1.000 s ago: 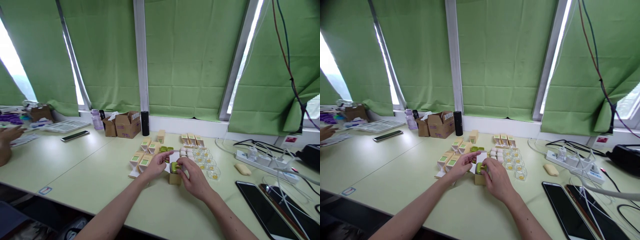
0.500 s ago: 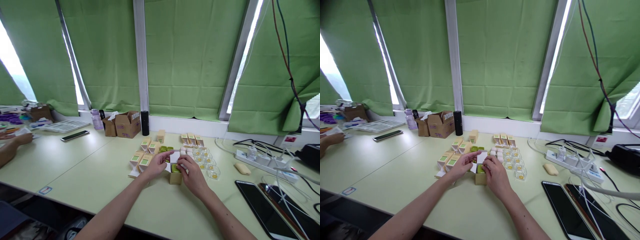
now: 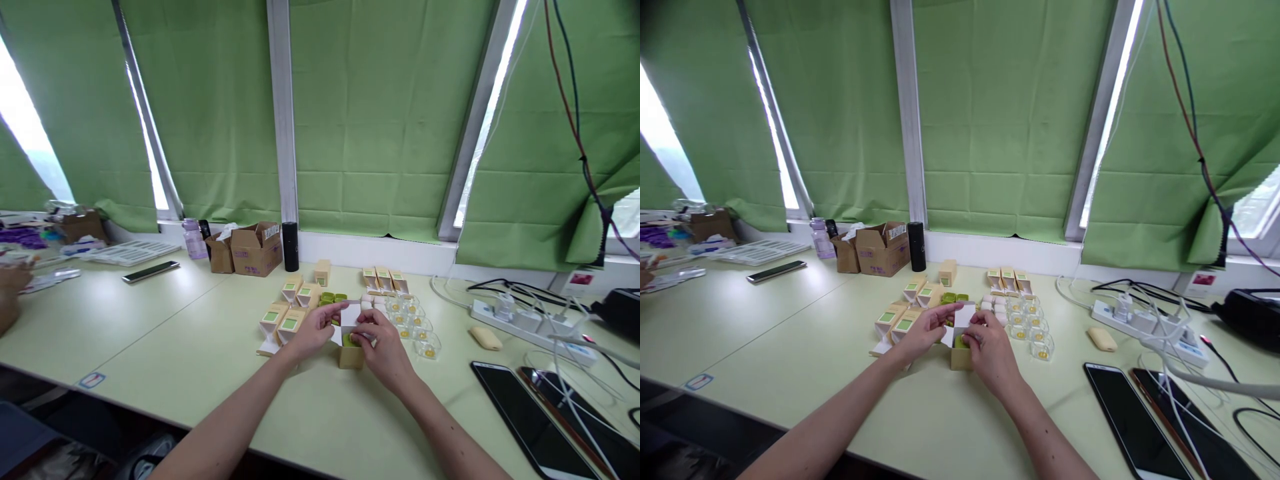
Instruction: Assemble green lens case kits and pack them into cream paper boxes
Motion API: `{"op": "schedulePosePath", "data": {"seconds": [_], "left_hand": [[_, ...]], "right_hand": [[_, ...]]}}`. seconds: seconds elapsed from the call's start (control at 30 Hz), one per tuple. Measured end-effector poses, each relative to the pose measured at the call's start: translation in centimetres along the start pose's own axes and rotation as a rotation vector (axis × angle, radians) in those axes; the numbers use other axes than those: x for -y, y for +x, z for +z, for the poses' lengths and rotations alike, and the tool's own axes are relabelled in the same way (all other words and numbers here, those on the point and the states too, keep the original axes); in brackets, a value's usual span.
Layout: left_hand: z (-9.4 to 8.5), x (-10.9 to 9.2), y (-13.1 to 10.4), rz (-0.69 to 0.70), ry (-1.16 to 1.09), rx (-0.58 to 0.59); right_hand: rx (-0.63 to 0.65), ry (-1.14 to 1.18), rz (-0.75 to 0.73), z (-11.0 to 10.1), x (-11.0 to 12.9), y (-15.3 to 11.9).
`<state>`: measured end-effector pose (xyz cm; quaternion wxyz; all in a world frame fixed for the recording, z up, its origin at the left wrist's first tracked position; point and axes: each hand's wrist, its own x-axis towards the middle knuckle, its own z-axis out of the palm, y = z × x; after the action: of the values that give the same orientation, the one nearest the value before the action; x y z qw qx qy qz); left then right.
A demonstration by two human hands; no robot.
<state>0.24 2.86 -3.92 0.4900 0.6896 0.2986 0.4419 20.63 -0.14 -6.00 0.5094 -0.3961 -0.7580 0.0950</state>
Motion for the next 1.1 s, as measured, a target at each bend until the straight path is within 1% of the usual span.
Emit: {"op": "schedulePosePath", "data": {"seconds": [0.13,0.23,0.33,0.4,0.53,0.7,0.77,0.87,1.0,1.1], "left_hand": [[0.0,0.1,0.1,-0.009,0.002,-0.008],[-0.1,0.3,0.1,-0.006,-0.013,-0.008],[-0.3,0.4,0.2,-0.005,-0.024,-0.011],[-0.3,0.4,0.2,-0.008,-0.023,-0.015],[-0.2,0.2,0.3,-0.02,-0.046,-0.008],[0.0,0.2,0.5,-0.042,-0.132,0.011],[0.0,0.4,0.5,-0.049,-0.15,-0.003],[-0.2,0.8,0.6,-0.05,-0.177,-0.011],[0.0,1.3,0.7,-0.025,-0.167,-0.012],[0.3,1.2,0.7,-0.014,-0.147,-0.022]], "right_hand": [[0.032,-0.01,0.019,-0.2,0.1,0.1],[0.033,-0.006,0.008,-0.3,0.3,0.0],[0.003,0.026,-0.011,-0.3,0.6,0.0],[-0.046,0.062,-0.005,-0.5,0.7,0.0],[-0.181,0.128,0.087,-0.9,0.2,0.1],[-0.268,0.238,0.306,-1.1,-1.2,0.1],[-0.281,0.294,0.386,-0.9,-1.7,0.1],[-0.28,0.364,0.441,-0.6,-2.0,0.1],[-0.24,0.395,0.443,-0.2,-2.0,0.0],[-0.209,0.382,0.421,0.1,-1.9,-0.1]]}}
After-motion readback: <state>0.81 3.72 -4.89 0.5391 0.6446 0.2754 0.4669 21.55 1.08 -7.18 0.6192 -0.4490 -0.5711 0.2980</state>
